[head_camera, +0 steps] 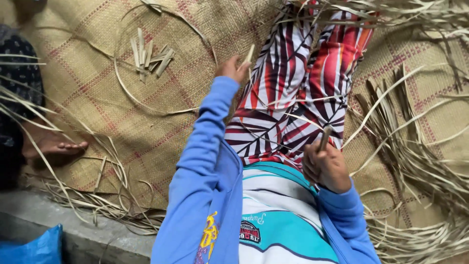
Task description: Weaving dried palm leaves into a mat while sitting on the floor.
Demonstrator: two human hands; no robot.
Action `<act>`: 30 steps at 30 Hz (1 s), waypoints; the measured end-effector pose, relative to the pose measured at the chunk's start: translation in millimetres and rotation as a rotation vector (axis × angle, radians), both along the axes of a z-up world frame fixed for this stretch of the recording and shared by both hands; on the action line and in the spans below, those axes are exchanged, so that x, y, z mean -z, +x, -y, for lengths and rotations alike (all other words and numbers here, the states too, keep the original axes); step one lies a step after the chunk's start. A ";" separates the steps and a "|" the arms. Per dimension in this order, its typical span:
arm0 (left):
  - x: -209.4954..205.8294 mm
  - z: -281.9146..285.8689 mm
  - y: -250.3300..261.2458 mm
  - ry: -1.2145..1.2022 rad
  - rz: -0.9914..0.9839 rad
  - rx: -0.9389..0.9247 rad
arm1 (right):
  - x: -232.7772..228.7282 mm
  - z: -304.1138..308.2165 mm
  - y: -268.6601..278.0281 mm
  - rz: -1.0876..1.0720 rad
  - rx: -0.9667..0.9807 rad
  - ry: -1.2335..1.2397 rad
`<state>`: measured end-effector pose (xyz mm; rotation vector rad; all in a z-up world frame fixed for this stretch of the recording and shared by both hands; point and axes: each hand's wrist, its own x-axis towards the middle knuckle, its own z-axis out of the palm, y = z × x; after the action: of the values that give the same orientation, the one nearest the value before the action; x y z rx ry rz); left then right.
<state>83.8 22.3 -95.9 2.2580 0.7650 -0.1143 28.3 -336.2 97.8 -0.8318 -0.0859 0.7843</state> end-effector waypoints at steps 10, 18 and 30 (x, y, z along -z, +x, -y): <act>-226.3 154.8 -39.5 -0.298 0.911 0.286 | 14.9 -23.1 10.7 -0.236 -0.016 0.260; -240.4 186.2 -62.4 0.034 1.228 0.432 | -17.5 -32.9 23.3 -0.067 -0.048 0.148; -218.3 110.0 -54.3 -0.928 0.934 -0.160 | -72.4 92.5 132.4 0.334 0.030 -0.216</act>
<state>29.5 -87.6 122.5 1.1395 0.2603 0.5259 160.7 -428.7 170.1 -1.1621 -0.2884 0.6272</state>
